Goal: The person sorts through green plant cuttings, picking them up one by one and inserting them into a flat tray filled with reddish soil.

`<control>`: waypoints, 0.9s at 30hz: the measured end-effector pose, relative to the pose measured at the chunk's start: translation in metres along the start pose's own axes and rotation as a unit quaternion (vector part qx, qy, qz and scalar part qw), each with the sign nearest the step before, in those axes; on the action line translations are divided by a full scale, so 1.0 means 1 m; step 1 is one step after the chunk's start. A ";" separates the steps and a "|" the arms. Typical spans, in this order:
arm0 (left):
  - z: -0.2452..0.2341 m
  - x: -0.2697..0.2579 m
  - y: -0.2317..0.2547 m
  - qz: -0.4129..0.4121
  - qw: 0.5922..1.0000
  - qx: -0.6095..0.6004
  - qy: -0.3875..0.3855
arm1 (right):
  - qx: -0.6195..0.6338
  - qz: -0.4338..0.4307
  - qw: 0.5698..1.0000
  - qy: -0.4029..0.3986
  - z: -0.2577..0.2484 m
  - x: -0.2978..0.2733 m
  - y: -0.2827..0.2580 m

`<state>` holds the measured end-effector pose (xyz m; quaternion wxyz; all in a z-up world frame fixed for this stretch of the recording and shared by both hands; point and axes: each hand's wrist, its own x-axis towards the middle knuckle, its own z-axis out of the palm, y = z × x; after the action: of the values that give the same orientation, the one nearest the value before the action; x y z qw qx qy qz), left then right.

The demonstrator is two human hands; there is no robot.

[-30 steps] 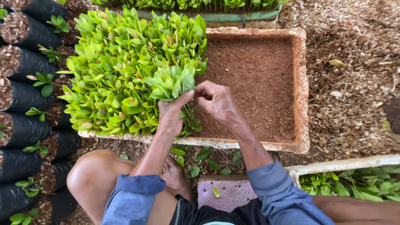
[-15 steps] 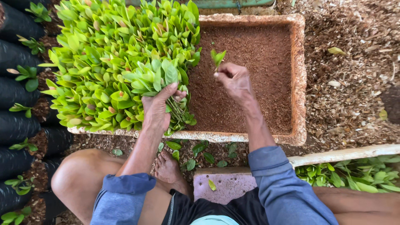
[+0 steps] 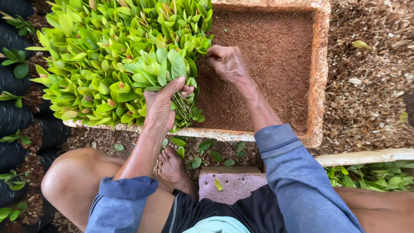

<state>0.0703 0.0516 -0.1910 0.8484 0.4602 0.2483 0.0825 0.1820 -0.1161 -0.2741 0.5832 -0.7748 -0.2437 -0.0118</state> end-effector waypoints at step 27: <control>-0.004 0.005 -0.009 0.021 0.999 0.040 -0.013 | -0.311 0.037 0.950 -0.010 0.026 0.003 0.044</control>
<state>0.0715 0.0517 -0.2017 0.8306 0.5000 0.2303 0.0845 0.1952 -0.1003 -0.3214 0.3106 -0.9264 -0.2052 -0.0576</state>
